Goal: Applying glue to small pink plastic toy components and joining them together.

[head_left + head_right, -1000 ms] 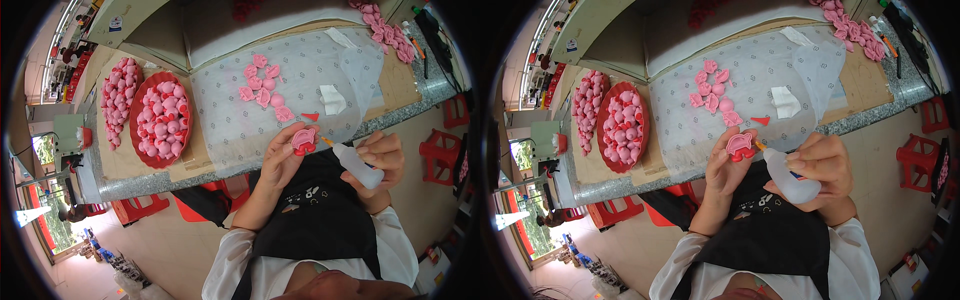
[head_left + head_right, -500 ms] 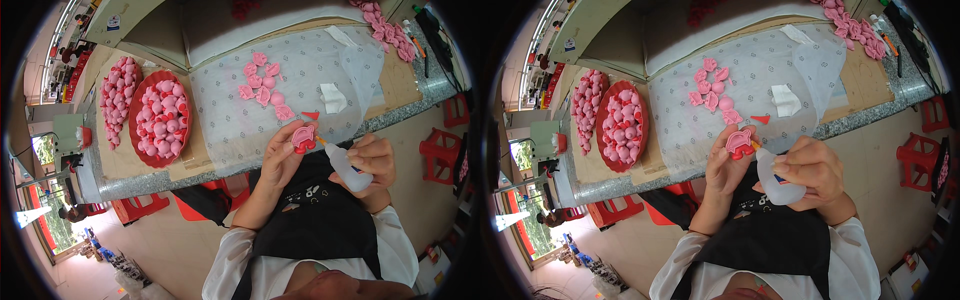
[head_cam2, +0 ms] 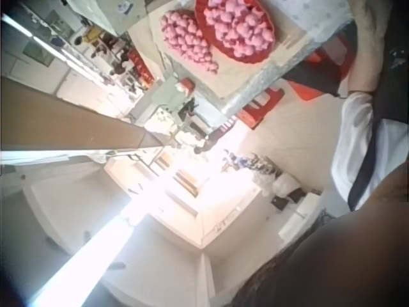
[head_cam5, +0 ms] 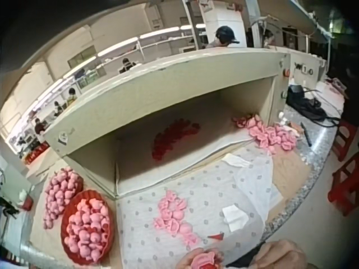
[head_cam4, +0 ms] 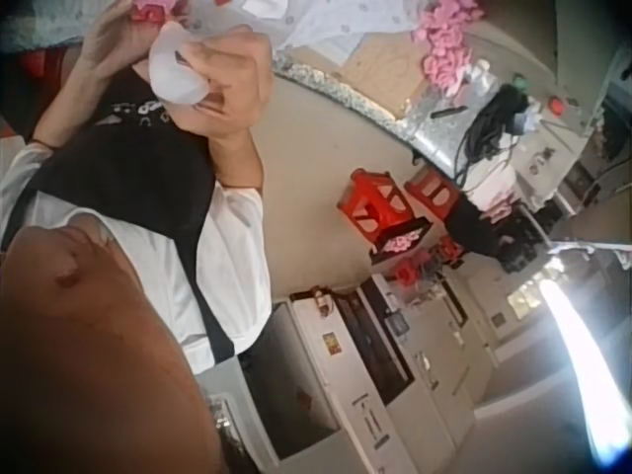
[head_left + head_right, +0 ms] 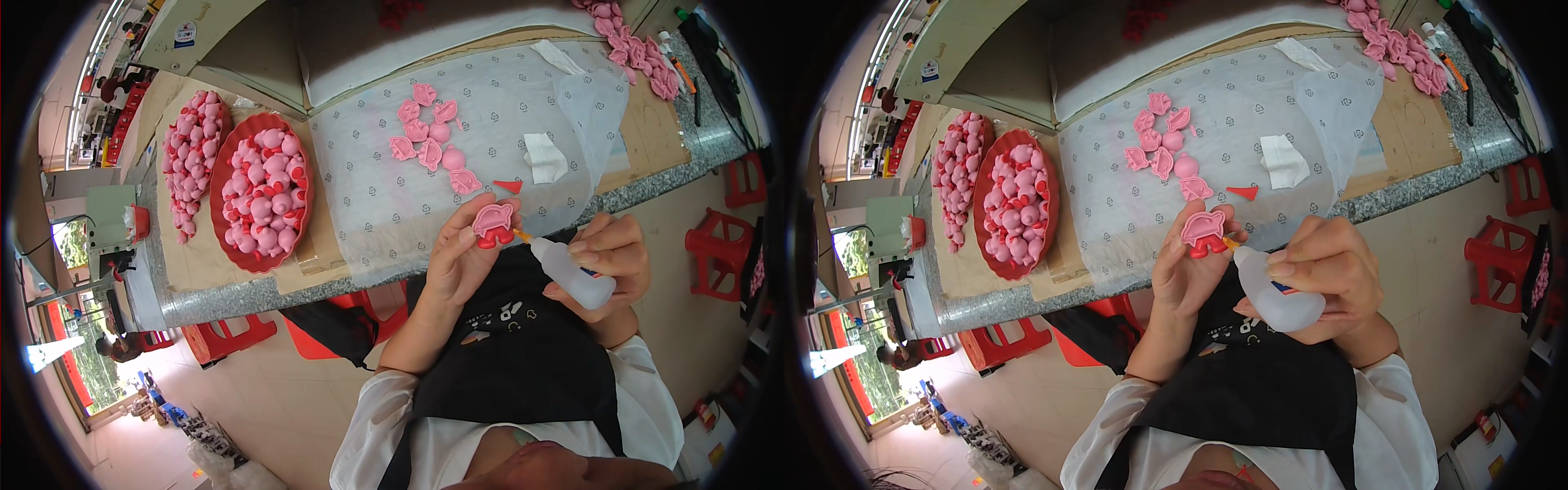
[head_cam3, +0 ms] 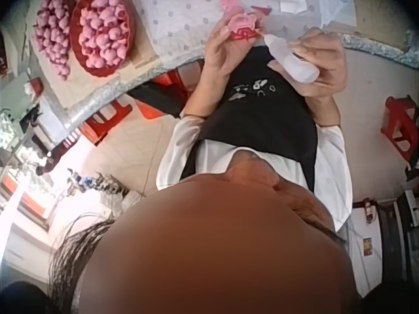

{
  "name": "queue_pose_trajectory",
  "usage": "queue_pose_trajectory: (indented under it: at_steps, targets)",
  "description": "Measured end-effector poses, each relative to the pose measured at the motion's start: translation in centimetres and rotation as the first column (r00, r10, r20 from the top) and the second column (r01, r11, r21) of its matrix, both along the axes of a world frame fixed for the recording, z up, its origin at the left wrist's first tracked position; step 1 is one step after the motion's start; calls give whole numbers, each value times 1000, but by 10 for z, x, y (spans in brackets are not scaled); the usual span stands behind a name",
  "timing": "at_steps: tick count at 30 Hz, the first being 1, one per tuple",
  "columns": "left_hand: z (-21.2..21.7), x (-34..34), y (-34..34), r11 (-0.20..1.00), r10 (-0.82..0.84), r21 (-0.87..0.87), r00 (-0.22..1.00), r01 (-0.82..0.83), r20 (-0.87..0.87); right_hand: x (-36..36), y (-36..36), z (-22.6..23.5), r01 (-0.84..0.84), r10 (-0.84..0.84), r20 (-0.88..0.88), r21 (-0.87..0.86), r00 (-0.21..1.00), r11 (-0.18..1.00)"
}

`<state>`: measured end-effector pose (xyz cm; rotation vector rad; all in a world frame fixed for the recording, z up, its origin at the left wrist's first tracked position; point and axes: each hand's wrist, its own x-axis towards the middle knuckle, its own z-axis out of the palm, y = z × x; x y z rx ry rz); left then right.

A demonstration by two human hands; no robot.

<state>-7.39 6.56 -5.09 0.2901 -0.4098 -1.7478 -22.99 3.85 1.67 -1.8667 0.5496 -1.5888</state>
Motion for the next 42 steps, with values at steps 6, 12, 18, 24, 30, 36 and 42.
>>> queue_pose_trajectory:
  at_steps: [6,12,18,24,30,36,42]
  targets:
    - [-2,0,0,1000,-3,-13,1000,3,-22,-5,0,4,1,-2,-90,-18,996,1000]
    - [2,0,-1,1000,-2,8,999,2,-38,-3,-3,2,55,-57,-49,-36,997,998]
    - [4,0,1,999,23,27,1000,-24,9,-4,-3,2,75,-84,-130,-69,988,995]
    - [-3,-1,-2,997,12,-68,995,-19,-99,-5,1,3,25,-28,-93,-39,995,999]
    - [-3,0,-2,997,12,-70,994,-19,-110,-4,1,3,18,-22,-101,-38,995,999]
    - [-2,0,-2,998,19,-57,994,-26,-109,-2,2,2,21,-23,-105,-24,994,999]
    - [-1,0,-2,999,10,-46,994,-15,-108,-3,1,3,-12,10,-64,-21,998,1000]
